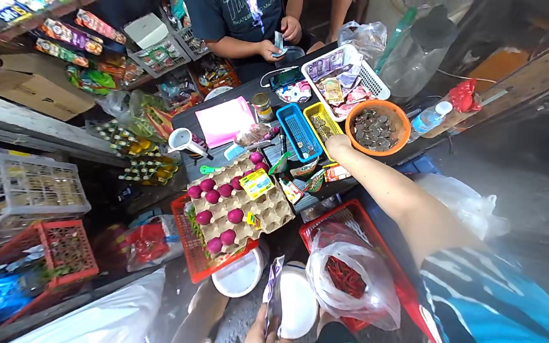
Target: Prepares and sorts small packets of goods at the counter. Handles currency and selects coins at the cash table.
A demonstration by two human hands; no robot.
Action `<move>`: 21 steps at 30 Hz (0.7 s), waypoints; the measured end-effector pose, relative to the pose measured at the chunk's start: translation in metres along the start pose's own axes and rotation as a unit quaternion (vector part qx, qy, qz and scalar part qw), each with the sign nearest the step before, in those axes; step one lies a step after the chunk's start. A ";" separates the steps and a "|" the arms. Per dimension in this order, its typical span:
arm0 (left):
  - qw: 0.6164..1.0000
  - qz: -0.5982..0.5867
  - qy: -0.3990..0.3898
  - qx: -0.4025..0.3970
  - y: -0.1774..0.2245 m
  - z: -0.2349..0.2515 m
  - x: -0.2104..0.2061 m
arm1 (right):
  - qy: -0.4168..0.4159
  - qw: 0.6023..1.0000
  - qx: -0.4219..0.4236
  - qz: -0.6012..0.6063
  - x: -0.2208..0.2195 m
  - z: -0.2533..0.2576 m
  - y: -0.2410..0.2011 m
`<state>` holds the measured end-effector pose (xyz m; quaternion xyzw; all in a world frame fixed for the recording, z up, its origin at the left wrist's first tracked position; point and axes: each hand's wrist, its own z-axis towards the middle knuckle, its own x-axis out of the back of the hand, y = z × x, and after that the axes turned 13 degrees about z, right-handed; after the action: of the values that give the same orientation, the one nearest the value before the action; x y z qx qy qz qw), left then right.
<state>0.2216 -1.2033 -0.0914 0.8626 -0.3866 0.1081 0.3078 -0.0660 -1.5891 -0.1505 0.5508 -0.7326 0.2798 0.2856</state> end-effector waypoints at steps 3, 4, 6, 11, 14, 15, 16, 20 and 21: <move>1.000 0.003 -0.003 -0.001 -0.001 -0.001 -0.001 | -0.006 1.000 0.009 -0.006 0.003 -0.003 0.000; 1.000 0.002 -0.003 -0.001 -0.001 -0.001 -0.001 | -0.005 1.000 0.019 -0.010 0.004 -0.004 0.001; 1.000 0.002 0.000 0.000 -0.001 -0.002 -0.002 | 0.004 0.999 0.045 0.000 0.013 -0.007 0.004; 1.000 -0.006 -0.003 0.012 0.002 -0.003 -0.002 | 0.045 0.964 0.161 0.209 0.033 0.016 0.028; 1.000 -0.013 -0.004 0.005 0.000 -0.001 -0.004 | 0.060 0.899 0.201 0.384 0.032 0.020 0.046; 1.000 -0.013 -0.005 0.002 0.001 0.000 -0.004 | 0.064 0.883 0.204 0.417 0.032 0.018 0.048; 1.000 -0.013 -0.003 -0.001 0.002 0.000 -0.004 | 0.069 0.873 0.204 0.438 0.031 0.016 0.050; 1.000 -0.008 -0.002 -0.004 0.003 0.000 -0.003 | 0.103 0.877 0.193 0.427 0.027 0.010 0.048; 1.000 -0.007 -0.005 -0.003 0.004 0.001 -0.004 | 0.117 0.885 0.190 0.408 0.026 0.012 0.044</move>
<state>0.2165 -1.2035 -0.0919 0.8650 -0.3823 0.1005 0.3089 -0.1163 -1.6040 -0.1436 0.2098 -0.7868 0.5680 0.1196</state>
